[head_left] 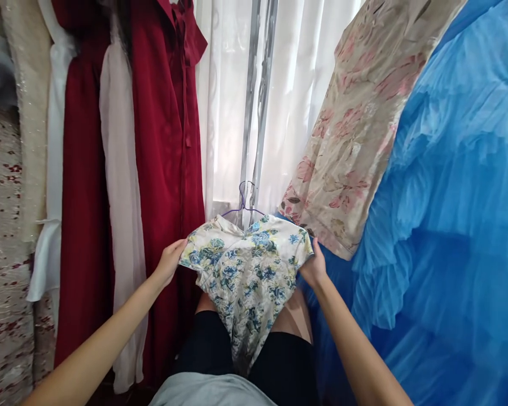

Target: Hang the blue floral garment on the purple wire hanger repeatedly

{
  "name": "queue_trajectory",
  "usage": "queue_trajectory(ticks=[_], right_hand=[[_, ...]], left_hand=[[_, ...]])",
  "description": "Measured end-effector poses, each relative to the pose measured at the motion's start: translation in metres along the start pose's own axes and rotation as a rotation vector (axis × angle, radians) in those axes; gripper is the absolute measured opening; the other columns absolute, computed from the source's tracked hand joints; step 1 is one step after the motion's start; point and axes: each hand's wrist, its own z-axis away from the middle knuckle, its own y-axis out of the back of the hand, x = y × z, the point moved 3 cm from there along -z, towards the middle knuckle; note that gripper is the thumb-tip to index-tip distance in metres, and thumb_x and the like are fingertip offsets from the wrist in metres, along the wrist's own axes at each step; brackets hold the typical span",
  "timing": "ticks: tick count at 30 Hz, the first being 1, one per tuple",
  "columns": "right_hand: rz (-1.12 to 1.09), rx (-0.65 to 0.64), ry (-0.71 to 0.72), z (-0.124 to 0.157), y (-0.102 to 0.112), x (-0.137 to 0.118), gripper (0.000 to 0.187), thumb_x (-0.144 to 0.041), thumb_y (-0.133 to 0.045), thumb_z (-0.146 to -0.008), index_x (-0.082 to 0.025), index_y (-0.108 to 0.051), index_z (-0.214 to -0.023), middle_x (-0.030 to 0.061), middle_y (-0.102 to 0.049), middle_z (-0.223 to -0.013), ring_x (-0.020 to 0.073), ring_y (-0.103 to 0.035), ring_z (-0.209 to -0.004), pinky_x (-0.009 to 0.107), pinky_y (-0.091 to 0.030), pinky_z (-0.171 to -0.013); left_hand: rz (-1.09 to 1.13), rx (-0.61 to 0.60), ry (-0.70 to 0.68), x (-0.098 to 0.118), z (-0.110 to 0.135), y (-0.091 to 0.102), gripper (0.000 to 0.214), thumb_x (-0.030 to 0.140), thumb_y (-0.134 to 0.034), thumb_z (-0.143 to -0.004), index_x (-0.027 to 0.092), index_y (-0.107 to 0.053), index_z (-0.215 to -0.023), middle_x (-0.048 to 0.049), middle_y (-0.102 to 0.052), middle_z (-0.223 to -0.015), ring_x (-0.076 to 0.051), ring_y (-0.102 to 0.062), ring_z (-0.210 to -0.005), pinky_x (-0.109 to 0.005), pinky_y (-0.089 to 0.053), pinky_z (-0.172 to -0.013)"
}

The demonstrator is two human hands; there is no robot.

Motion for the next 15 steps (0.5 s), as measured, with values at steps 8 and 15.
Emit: queue_trajectory(ticks=[8, 15], right_hand=[[-0.177, 0.178, 0.106, -0.049, -0.010, -0.063, 0.058, -0.067, -0.062, -0.078, -0.020, -0.062, -0.112, 0.0101, -0.077, -0.102, 0.0285, -0.074, -0.096, 0.036, -0.061, -0.078], [0.020, -0.101, 0.312, 0.010, -0.090, -0.113, 0.048, -0.059, -0.054, -0.093, -0.021, -0.066, -0.119, 0.0067, -0.074, -0.108, 0.0260, -0.068, -0.109, 0.035, -0.055, -0.094]], left_hand=[[0.086, 0.104, -0.057, 0.040, 0.006, -0.008, 0.043, 0.051, -0.070, -0.073, 0.018, -0.070, -0.100, -0.0058, -0.075, -0.092, -0.023, -0.069, -0.083, -0.031, -0.053, -0.069], [-0.341, 0.092, -0.187, 0.016, 0.009, 0.023, 0.026, 0.037, -0.061, -0.078, 0.019, -0.070, -0.094, -0.0040, -0.072, -0.090, -0.026, -0.066, -0.089, -0.033, -0.052, -0.076]])
